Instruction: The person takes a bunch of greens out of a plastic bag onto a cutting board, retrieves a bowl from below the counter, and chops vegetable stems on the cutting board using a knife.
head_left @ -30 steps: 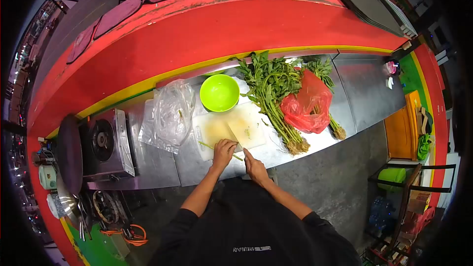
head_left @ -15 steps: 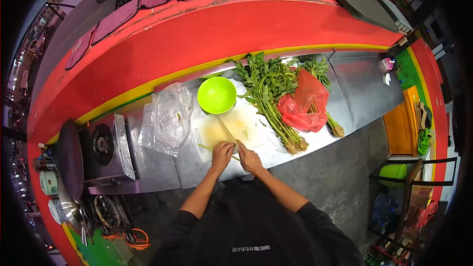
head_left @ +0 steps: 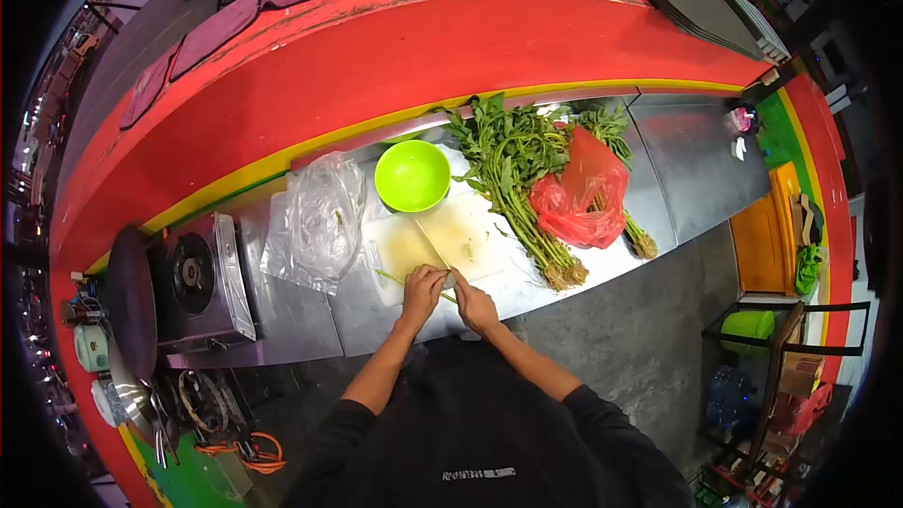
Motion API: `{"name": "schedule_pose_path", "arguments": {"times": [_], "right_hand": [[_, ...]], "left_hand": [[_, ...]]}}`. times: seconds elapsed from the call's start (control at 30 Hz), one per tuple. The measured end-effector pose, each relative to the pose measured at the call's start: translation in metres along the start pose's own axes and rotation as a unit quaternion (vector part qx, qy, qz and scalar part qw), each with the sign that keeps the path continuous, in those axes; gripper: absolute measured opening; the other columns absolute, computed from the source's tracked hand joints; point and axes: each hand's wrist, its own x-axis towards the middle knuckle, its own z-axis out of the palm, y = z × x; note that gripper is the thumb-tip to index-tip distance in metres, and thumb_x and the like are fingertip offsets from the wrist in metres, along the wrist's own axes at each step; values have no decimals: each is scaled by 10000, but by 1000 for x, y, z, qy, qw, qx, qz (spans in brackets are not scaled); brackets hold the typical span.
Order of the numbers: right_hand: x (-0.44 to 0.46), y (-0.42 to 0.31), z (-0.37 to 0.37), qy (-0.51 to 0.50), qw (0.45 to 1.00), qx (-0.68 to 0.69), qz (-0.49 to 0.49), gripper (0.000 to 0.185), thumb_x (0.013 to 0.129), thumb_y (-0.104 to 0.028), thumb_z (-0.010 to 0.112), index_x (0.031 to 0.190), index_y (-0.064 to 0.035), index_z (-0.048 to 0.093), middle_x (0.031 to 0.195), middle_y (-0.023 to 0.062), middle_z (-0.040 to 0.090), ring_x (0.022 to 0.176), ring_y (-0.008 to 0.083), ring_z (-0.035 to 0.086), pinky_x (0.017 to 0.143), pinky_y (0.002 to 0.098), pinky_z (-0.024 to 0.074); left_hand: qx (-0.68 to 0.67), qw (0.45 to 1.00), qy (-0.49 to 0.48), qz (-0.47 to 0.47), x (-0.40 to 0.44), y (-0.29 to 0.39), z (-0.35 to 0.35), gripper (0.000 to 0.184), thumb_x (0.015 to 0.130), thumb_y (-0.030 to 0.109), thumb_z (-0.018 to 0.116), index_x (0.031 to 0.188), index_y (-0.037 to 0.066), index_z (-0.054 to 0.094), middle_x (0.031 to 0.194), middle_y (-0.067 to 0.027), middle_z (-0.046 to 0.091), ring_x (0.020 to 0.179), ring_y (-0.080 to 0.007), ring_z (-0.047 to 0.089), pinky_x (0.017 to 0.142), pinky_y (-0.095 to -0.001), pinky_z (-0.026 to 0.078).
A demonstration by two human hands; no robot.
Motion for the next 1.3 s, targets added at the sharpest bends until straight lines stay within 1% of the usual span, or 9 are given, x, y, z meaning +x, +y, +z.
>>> {"name": "schedule_pose_path", "arguments": {"times": [0.23, 0.33, 0.4, 0.5, 0.7, 0.87, 1.0, 1.13, 1.3], "right_hand": [[7, -21, -25, -26, 999, 23, 0, 455, 1060, -297, 442, 1502, -191, 436, 748, 299, 665, 702, 508, 652, 671, 601, 505], [-7, -13, -26, -56, 998, 9, 38, 454, 1064, -322, 420, 1503, -207, 438, 830, 306, 684, 767, 510, 666, 714, 602, 515], [-18, -8, -21, -11, 999, 32, 3, 454, 1055, -286, 458, 1497, -180, 447, 721, 296, 657, 674, 509, 648, 660, 606, 502], [-22, -4, -11, -33, 999, 27, 34, 463, 1059, -297, 441, 1514, -216, 420, 819, 284, 690, 764, 497, 669, 706, 604, 515], [8, -6, 3, 15, 1000, 3, -23, 471, 1050, -270, 464, 1511, -182, 427, 787, 281, 679, 714, 488, 657, 668, 571, 514], [17, -22, -16, -36, 999, 2, 7, 461, 1059, -309, 444, 1503, -191, 424, 764, 304, 671, 704, 508, 657, 668, 608, 510], [-3, -14, -17, -34, 999, 5, 18, 455, 1062, -309, 436, 1499, -186, 424, 771, 305, 672, 722, 516, 656, 684, 620, 505], [-17, -4, -12, -29, 999, -15, 13, 470, 1052, -284, 458, 1514, -216, 402, 791, 261, 691, 733, 468, 673, 676, 584, 522], [-5, 1, 2, -16, 1000, -14, 4, 471, 1050, -284, 452, 1516, -228, 404, 810, 267, 688, 734, 467, 672, 673, 578, 523]], "left_hand": [[7, 1000, 8, 4, -1, -1, -1, 144, 884, 82, 702, 1012, 43, 756, 953, -90, 692, 940, -295, 638, 834, -403, 467], [-8, 1000, 15, -1, -2, -1, 0, 132, 881, 78, 704, 997, 41, 755, 954, -95, 699, 933, -301, 643, 832, -403, 470], [-16, 1000, 11, -9, -2, -2, 0, 125, 881, 80, 704, 988, 37, 753, 955, -97, 700, 921, -304, 643, 834, -402, 471], [-12, 1000, 10, -2, -1, -2, 0, 143, 897, 110, 690, 1009, 44, 747, 947, -88, 681, 913, -304, 626, 808, -424, 469], [6, 1000, 15, 4, -5, -2, 2, 124, 892, 103, 691, 985, 44, 746, 952, -86, 670, 913, -305, 621, 797, -427, 469], [1, 1000, 12, 11, -5, -3, 2, 131, 885, 82, 690, 992, 32, 747, 937, -102, 675, 916, -313, 626, 808, -428, 470], [-2, 1000, 21, 5, -4, -1, 0, 137, 890, 88, 689, 1003, 36, 747, 946, -103, 688, 920, -311, 631, 813, -422, 468], [1, 1000, 31, -1, -6, -4, 6, 137, 901, 108, 680, 1011, 57, 744, 947, -84, 679, 928, -296, 626, 810, -420, 453], [-5, 1000, 24, -7, -8, -3, 5, 139, 897, 111, 685, 1013, 62, 744, 941, -80, 654, 927, -295, 617, 810, -427, 446]]}}
